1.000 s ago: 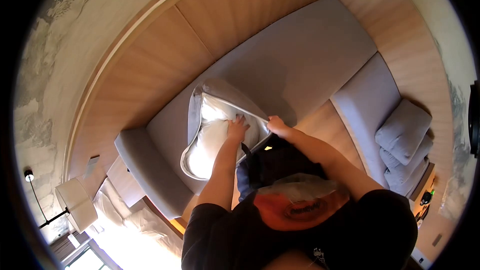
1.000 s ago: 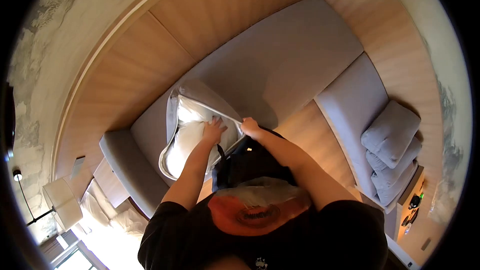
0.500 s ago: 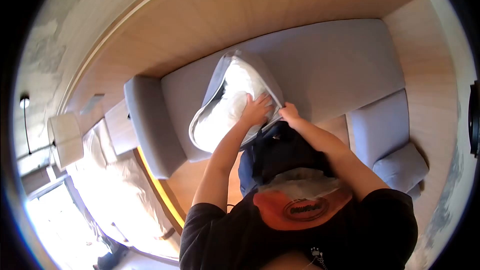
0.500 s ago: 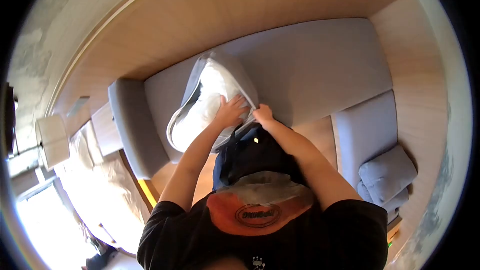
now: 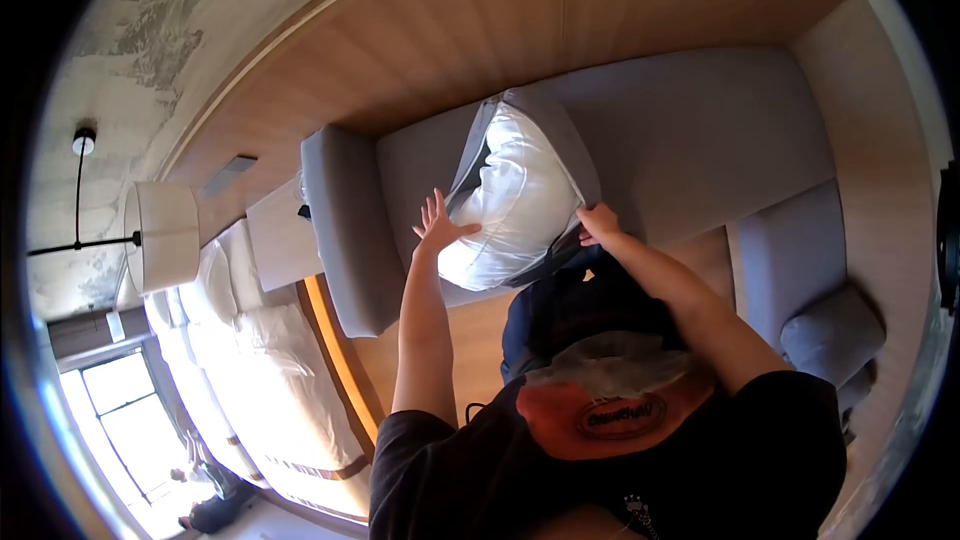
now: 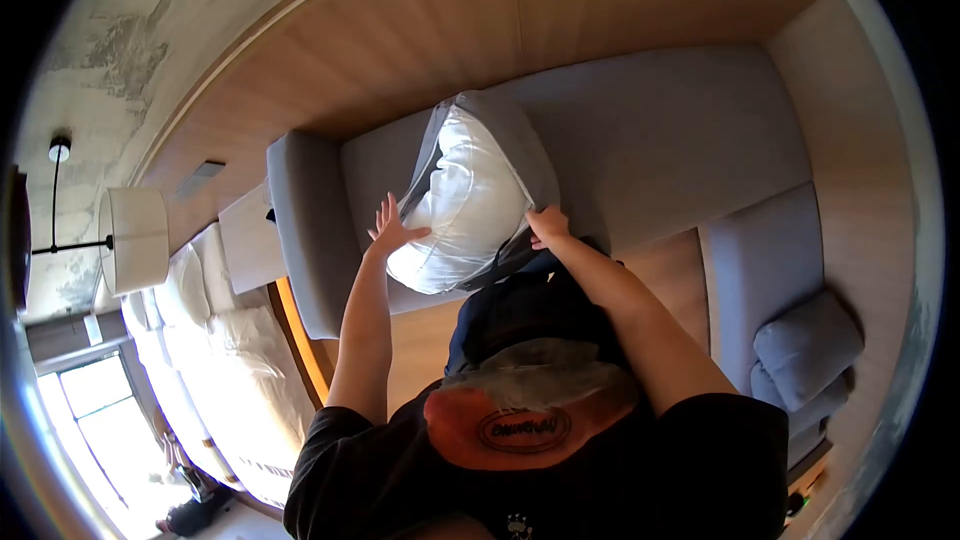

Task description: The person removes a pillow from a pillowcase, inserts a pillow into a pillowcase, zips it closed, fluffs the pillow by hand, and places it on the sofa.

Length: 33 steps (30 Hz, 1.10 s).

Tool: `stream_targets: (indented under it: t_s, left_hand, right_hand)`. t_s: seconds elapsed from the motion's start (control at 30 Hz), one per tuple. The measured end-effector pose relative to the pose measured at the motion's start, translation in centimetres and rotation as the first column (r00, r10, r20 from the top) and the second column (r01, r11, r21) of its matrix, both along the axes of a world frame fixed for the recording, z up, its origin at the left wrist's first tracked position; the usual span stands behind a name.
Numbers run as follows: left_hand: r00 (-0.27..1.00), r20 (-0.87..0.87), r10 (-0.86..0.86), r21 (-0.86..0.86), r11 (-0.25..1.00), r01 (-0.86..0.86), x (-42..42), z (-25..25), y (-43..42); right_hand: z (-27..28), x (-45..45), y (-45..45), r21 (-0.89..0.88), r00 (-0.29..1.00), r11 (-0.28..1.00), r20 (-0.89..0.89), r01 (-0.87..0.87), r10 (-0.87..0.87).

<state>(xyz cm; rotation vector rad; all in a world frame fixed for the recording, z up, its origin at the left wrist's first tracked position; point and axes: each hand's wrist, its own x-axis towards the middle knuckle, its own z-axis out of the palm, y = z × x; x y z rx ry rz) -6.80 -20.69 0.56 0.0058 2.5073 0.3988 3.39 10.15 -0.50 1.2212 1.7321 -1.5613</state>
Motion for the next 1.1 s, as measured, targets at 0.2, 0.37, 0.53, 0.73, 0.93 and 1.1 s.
stream_targets:
  t_s: [0.2, 0.37, 0.53, 0.73, 0.93, 1.1]
  left_hand:
    - [0.989, 0.126, -0.08, 0.087, 0.994, 0.069, 0.5, -2.5, 1.9]
    - [0.996, 0.09, 0.012, 0.225, 0.974, -0.032, 0.6, -5.2, 3.1]
    - [0.573, 0.82, -0.013, 0.536, 0.373, -0.758, -1.3, -5.3, 0.8]
    - [0.459, 0.847, -0.268, 0.422, -0.184, -0.887, 6.7, -1.1, 5.6]
    - [0.67, 0.732, -0.127, 0.679, 0.214, -0.702, 14.4, -8.1, 12.7]
    - [0.764, 0.624, 0.165, 0.546, 0.608, -0.577, 13.3, -7.6, 14.1]
  right_hand:
    - [-3.4, 2.8, -4.0, -0.063, 0.99, 0.994, 0.102, -0.092, 0.098]
    - [-2.3, 1.6, -3.8, 0.154, 0.935, 0.944, -0.256, 0.291, -0.246]
    - [1.9, -6.1, -3.1, 0.162, 0.716, 0.943, -0.69, 0.291, -0.102]
    - [9.9, -11.1, -7.3, 0.349, 0.471, 0.93, -0.806, -0.113, 0.359]
    - [7.1, -7.7, -4.4, 0.673, 0.371, 0.697, -0.599, -0.247, 0.71]
    - [-4.0, 1.7, 4.8, 0.873, 0.365, 0.305, -0.162, -0.38, 0.917]
